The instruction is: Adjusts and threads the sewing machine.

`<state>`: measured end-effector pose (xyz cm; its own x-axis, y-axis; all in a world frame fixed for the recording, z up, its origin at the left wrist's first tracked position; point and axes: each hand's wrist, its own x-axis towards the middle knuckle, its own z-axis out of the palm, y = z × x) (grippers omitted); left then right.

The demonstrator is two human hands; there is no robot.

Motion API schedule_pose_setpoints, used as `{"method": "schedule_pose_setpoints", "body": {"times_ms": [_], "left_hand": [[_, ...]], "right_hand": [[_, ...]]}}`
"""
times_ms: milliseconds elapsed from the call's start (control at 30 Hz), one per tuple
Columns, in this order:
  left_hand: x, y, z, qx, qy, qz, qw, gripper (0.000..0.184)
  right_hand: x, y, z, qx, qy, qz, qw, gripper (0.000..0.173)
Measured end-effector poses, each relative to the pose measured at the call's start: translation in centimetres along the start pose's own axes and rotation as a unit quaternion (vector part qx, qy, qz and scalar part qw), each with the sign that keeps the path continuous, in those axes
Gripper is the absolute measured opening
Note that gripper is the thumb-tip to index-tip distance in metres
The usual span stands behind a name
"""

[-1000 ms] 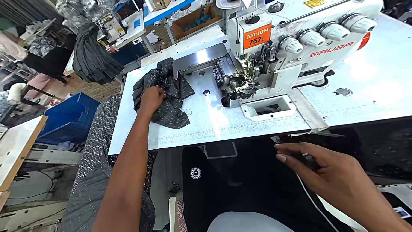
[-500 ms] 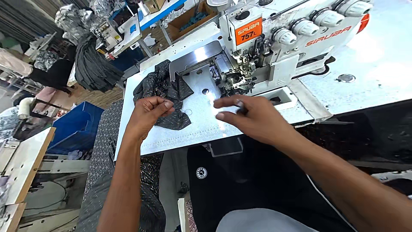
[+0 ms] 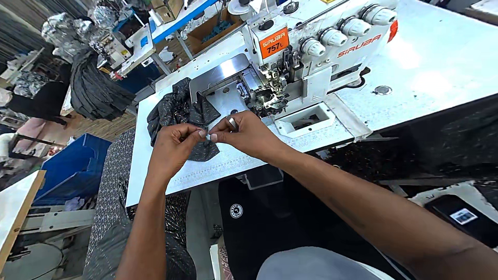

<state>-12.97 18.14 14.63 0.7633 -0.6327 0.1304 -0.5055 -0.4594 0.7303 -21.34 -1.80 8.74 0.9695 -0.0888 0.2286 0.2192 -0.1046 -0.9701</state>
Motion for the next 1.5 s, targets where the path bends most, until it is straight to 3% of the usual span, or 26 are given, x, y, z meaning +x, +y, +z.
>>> {"method": "schedule_pose_setpoints", "body": {"times_ms": [133,200,267,333,400,500,667,800,1000,1200,1267,1333,1400,1500], "left_hand": [[0.2,-0.8,-0.2,0.047,-0.021,0.015,0.999,0.01],[0.4,-1.6,-0.3,0.141,-0.001,0.04,0.989,0.013],[0.6,-2.2,-0.3,0.182,-0.012,0.059,0.981,0.036],[0.4,-1.8,0.7,0.089,-0.072,0.056,0.992,0.055],[0.4,-1.4,2.2,-0.054,-0.156,0.051,0.985,0.061],[1.4,-1.6,4.1,-0.158,-0.205,0.003,0.966,0.045],[4.0,-3.6,4.3,-0.187,-0.206,-0.014,0.96,0.025],[6.5,-5.5,4.9,-0.253,-0.192,0.018,0.948,0.018],[10.2,-7.6,6.9,-0.323,-0.11,0.09,0.936,0.006],[13.8,-8.2,8.4,-0.321,-0.095,0.143,0.931,0.011],[14.1,-8.0,8.6,-0.273,-0.035,0.171,0.946,0.013],[13.9,-7.5,8.1,-0.117,0.058,0.223,0.966,0.015],[13.3,-7.0,7.4,0.032,0.126,0.257,0.957,0.019],[12.7,-6.2,6.0,0.116,0.127,0.212,0.962,0.021]], "right_hand": [[-0.3,0.9,-0.4,-0.008,-0.002,-0.022,1.0,0.011],[-0.5,0.9,-0.5,-0.064,0.005,-0.041,0.997,0.014],[-0.6,1.1,-0.5,-0.141,0.014,-0.074,0.987,0.014],[-0.7,1.2,-0.3,-0.211,0.014,-0.11,0.971,0.014],[-0.7,1.2,0.0,-0.259,0.022,-0.14,0.955,0.01],[-0.6,1.0,-0.3,-0.329,0.018,-0.157,0.931,0.009],[0.1,1.4,-1.4,-0.375,0.033,-0.146,0.915,0.014],[1.3,1.3,-1.9,-0.412,0.072,-0.134,0.898,0.01],[3.3,0.8,-2.4,-0.499,0.114,-0.107,0.852,0.008],[4.1,-0.3,-3.4,-0.483,0.141,-0.065,0.862,0.01],[3.6,-1.4,-3.8,-0.453,0.156,-0.062,0.876,0.014],[2.7,-2.8,-4.5,-0.397,0.169,-0.078,0.899,0.016],[1.5,-4.0,-5.0,-0.333,0.186,-0.098,0.919,0.018],[0.4,-5.1,-6.3,-0.257,0.198,-0.132,0.937,0.037]]}}
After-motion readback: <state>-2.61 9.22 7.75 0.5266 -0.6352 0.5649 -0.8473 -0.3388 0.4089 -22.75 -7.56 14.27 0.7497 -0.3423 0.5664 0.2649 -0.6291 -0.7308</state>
